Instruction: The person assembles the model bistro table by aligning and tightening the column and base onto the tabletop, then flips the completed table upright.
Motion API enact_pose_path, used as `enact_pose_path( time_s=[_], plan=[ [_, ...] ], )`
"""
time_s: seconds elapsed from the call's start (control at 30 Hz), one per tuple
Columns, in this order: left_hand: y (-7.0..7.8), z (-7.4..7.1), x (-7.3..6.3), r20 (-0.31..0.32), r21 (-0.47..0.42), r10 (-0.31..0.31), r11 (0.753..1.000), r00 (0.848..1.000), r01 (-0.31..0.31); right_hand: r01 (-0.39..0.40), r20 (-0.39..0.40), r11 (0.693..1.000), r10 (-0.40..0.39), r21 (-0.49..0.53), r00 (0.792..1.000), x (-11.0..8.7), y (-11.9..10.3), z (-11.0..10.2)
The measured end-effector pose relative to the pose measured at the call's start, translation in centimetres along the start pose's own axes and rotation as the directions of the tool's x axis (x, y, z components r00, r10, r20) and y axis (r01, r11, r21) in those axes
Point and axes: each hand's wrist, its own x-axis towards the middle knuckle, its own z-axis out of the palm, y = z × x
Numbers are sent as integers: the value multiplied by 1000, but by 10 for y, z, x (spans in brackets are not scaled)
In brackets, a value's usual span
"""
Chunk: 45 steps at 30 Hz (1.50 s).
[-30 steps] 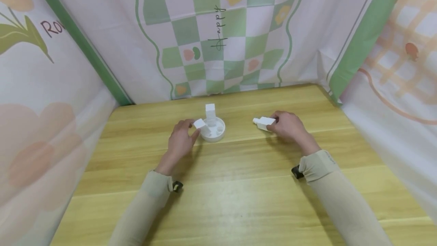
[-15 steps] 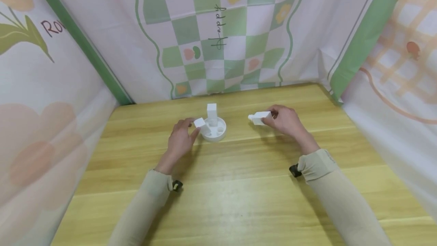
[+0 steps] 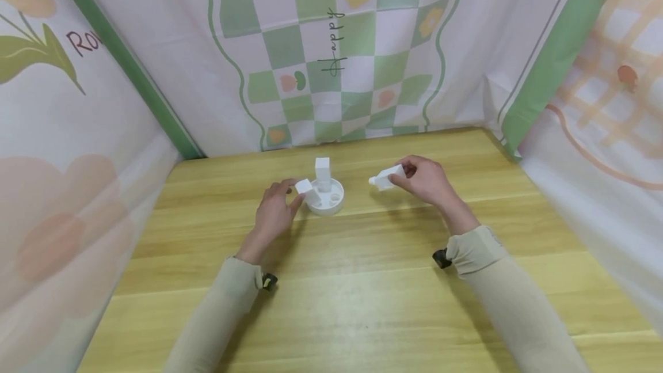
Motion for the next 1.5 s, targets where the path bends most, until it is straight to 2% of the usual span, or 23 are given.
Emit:
enact_pose_path(
  time_s=[0.67, 1.13, 1.5],
  plan=[
    [0, 1, 0, 0, 14, -4, 1000, 1000, 4, 24, 44, 997, -27, 73, 999, 5, -28, 15],
    [1, 1, -1, -3, 20, -2, 1000, 1000, 2, 116, 25, 990, -118, 77, 993, 12, -45, 33],
    [1, 0, -1, -7, 13, 11, 1000, 1000, -11, 151, 57, 985, -156, 81, 986, 16, -58, 45]
  ],
)
